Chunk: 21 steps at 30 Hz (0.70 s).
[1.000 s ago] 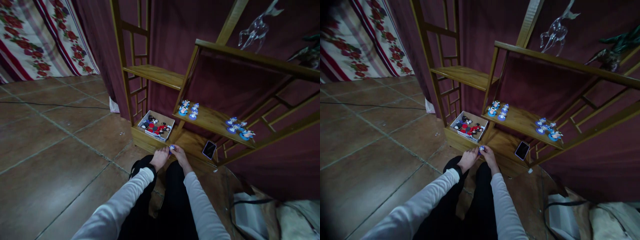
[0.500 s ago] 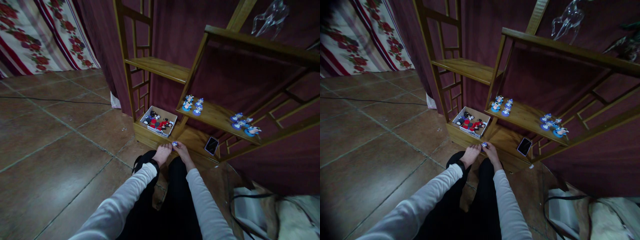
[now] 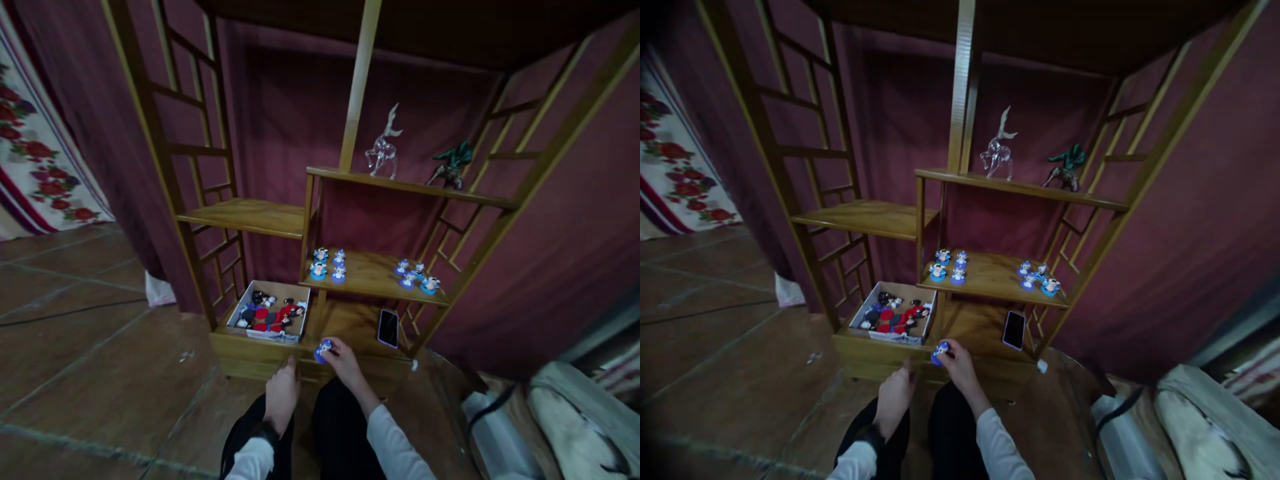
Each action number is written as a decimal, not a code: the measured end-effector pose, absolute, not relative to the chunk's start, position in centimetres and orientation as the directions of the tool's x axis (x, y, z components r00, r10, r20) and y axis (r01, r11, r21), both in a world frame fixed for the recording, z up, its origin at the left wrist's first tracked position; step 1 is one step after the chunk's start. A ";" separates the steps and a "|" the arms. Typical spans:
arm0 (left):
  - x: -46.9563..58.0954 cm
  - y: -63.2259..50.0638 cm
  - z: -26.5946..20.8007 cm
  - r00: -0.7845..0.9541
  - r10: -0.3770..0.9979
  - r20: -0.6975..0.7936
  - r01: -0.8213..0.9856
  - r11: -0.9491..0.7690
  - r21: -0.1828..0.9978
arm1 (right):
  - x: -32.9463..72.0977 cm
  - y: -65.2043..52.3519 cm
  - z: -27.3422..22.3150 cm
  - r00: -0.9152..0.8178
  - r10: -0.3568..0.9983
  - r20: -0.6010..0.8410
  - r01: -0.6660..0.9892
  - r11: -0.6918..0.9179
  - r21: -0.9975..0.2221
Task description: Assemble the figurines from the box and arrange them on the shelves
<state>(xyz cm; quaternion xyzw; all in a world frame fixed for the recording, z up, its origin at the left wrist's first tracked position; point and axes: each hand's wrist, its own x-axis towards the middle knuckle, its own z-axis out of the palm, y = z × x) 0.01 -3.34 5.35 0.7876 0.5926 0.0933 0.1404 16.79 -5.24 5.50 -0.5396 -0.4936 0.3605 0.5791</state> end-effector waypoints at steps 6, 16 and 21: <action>0.2 -3.0 4.9 0.300 0.953 -0.032 0.895 -0.270 0.354 | 22.7 -5.5 15.9 0.191 0.918 0.348 0.152 0.322 -0.934; 0.5 -2.5 3.7 0.320 0.947 -0.014 0.897 -0.299 0.326 | 32.6 4.0 22.6 0.530 0.773 0.348 0.128 0.333 -0.934; 0.7 -2.4 4.1 0.335 0.940 -0.059 0.893 -0.297 0.338 | 34.0 8.1 22.5 0.518 0.786 0.337 0.232 0.250 -0.940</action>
